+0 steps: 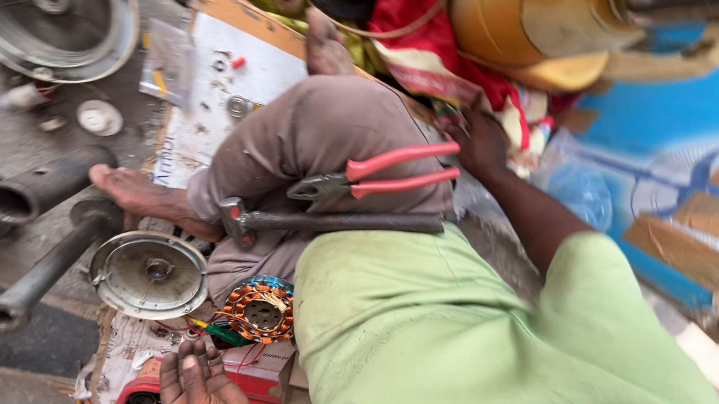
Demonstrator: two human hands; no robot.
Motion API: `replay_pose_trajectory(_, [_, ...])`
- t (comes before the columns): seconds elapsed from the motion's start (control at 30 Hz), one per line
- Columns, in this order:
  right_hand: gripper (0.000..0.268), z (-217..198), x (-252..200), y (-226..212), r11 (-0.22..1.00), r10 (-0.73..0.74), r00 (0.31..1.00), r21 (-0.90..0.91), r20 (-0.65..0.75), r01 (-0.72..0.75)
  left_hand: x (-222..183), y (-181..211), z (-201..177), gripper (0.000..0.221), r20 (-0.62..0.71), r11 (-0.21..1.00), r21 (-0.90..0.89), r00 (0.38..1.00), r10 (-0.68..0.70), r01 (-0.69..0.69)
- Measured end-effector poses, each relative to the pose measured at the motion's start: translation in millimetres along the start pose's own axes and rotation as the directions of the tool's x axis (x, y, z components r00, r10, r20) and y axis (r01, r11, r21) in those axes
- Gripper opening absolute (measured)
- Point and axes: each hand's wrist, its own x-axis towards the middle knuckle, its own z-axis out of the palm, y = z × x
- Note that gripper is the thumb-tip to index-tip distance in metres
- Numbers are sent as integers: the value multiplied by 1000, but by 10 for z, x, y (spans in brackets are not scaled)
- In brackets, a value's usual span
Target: The person sits on the floor and uses a hammer and pliers to work on a fan motor stator and other disassembled fan parts. They repeatedly strike a metal component and adjust the copper windings of the stator.
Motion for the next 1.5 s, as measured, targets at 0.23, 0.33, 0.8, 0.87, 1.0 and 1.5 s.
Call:
replay_pose_trajectory(0.23, [32,-787,378,484,965,256,956,-21,-140,-261,-146,166,287,35,-16,999,-24,1000,25,-26])
replay_pose_trajectory(0.33, [36,-1147,357,339,973,207,977,90,58,-211,-168,225,330,36,-27,998,-59,1000,0,-1])
replay_pose_trajectory(0.8, [30,-925,583,-455,974,205,829,-29,520,-223,-317,58,65,49,-263,999,-29,963,-52,46])
replay_pose_trajectory(0.87, [29,-938,619,-540,976,207,800,-68,564,-205,-372,9,-21,51,-282,997,-41,956,-76,67])
replay_pose_trajectory(1.0, [27,-982,635,-724,974,226,725,-172,651,-150,-472,-110,-255,50,-334,996,-78,941,-64,40])
replay_pose_trajectory(1.5, [22,-2224,1104,-1408,796,548,515,-599,659,-81,-542,-63,-585,41,-362,995,1,927,98,-104])
